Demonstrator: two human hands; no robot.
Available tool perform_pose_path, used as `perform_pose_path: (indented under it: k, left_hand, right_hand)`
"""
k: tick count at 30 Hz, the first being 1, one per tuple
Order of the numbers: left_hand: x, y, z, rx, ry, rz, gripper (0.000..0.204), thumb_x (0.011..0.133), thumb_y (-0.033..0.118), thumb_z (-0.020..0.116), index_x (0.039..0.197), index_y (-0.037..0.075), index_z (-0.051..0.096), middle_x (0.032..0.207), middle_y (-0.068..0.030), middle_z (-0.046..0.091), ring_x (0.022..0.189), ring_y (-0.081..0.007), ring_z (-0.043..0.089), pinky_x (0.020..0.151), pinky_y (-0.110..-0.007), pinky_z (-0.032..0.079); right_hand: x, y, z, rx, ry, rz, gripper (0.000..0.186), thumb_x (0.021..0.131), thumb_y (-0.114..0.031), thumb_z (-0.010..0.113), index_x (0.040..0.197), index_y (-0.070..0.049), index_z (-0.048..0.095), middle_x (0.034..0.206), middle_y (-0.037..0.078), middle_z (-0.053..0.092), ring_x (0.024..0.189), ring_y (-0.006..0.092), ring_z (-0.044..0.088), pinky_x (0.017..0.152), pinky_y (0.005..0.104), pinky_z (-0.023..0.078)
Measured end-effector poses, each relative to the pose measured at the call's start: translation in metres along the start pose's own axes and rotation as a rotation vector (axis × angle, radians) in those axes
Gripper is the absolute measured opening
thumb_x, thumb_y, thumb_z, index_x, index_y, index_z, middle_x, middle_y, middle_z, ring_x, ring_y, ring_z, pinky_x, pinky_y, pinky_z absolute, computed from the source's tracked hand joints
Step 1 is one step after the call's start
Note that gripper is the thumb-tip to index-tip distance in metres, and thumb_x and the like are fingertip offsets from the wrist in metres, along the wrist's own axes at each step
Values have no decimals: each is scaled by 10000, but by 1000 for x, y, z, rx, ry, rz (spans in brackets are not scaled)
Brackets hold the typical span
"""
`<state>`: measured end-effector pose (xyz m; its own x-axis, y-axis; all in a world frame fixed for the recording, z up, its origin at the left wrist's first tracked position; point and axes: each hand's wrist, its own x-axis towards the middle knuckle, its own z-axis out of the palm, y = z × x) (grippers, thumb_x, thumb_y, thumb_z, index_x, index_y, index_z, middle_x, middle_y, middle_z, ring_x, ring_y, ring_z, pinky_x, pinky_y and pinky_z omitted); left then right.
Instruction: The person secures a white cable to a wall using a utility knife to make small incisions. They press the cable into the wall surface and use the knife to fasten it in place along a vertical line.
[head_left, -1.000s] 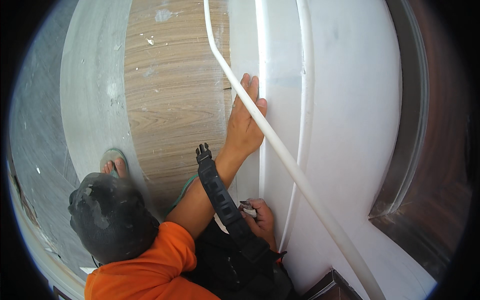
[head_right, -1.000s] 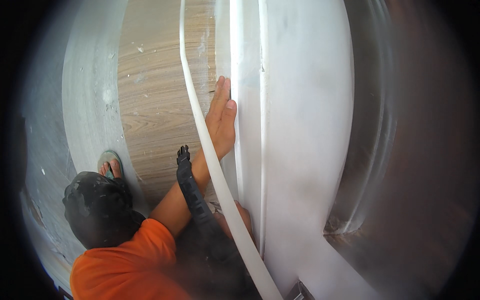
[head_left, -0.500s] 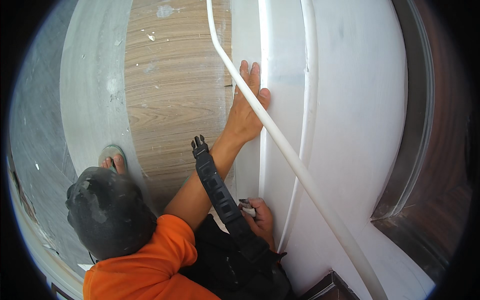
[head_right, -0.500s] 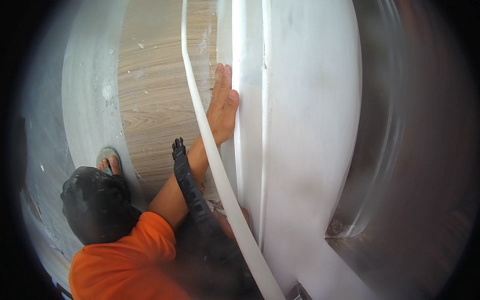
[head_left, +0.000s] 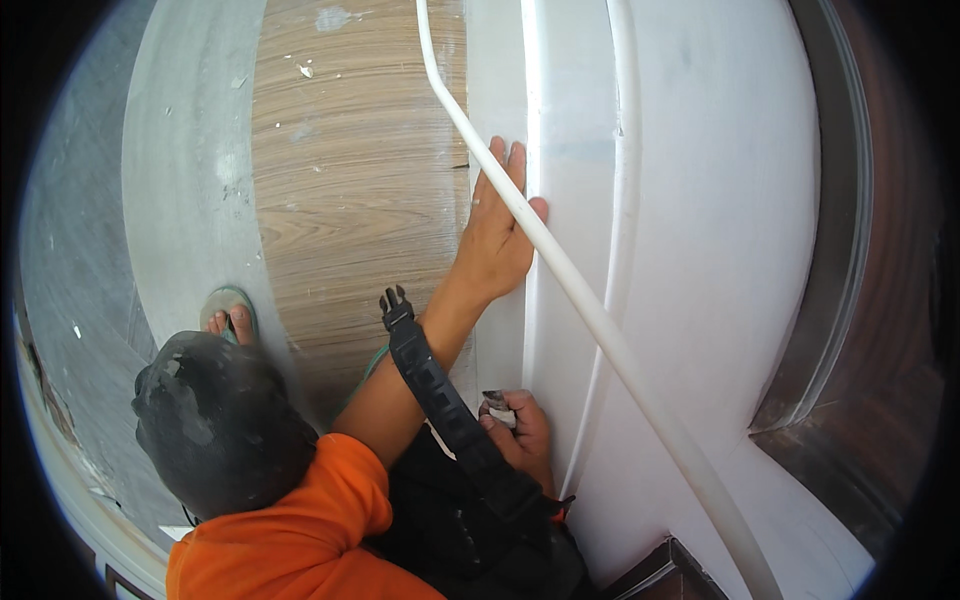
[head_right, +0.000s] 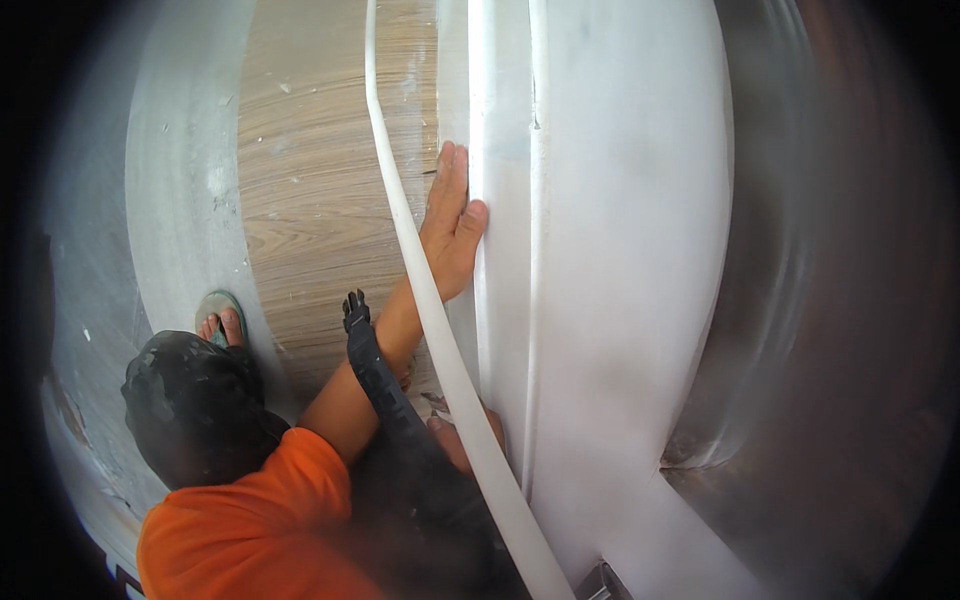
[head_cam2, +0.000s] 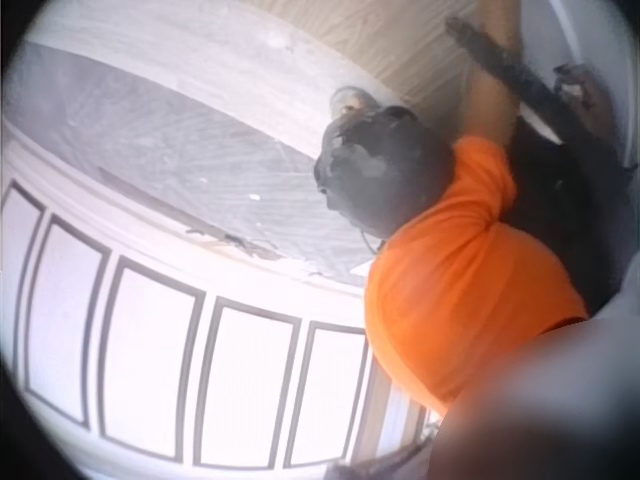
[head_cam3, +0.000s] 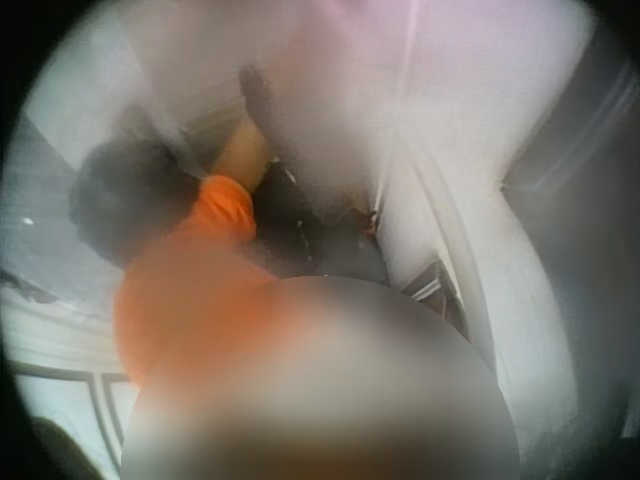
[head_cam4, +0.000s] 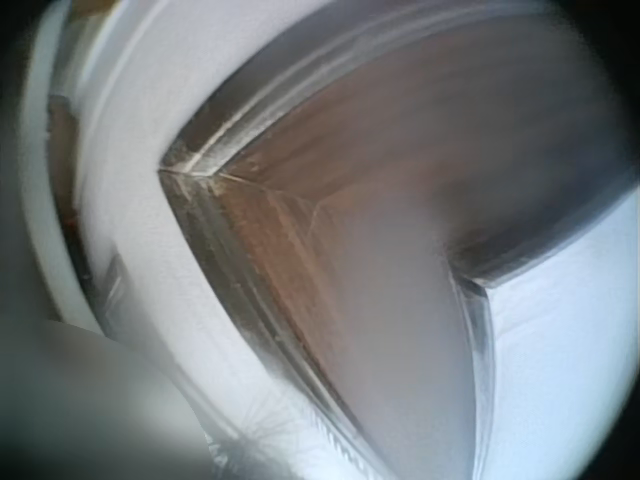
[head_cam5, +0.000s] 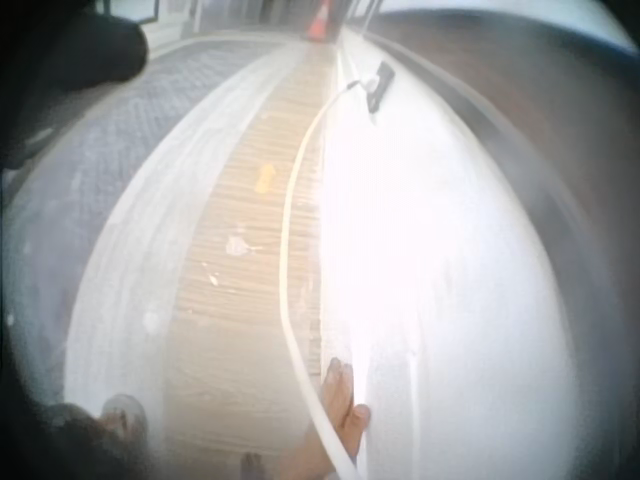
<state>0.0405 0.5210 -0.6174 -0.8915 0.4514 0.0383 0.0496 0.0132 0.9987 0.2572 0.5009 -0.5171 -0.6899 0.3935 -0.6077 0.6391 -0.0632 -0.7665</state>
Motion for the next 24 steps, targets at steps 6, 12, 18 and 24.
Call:
perform_pose_path:
  k: [6,12,18,24]
  left_hand:
    - [-14,-9,-1,0,-34,21,601,1047,308,374,1511,-35,205,1567,-274,160,1478,-409,90,1193,-461,111]
    - [-4,0,-1,-55,57,13,577,1018,254,460,1469,-72,309,1513,-270,320,1456,-436,166,1175,-498,147]
    - [7,10,-4,-49,34,-62,572,1006,234,474,1468,-67,321,1510,-282,317,1456,-436,168,1173,-498,155]
    - [8,14,-7,-132,53,-139,528,995,198,488,1443,-58,379,1492,-303,338,1458,-412,196,1171,-468,186]
  right_hand:
    - [0,-10,4,54,29,63,191,912,-14,607,1095,-9,552,932,27,595,790,60,514,720,213,430]
    - [0,-20,5,58,24,78,194,904,-3,604,1093,-12,559,940,25,597,784,62,517,719,213,432]
    - [0,-24,5,123,43,142,189,904,-3,602,1089,-15,565,940,15,595,821,66,522,750,221,431]
    - [2,-32,7,144,37,132,187,905,-7,603,1088,-12,565,936,17,597,831,73,530,766,226,435]
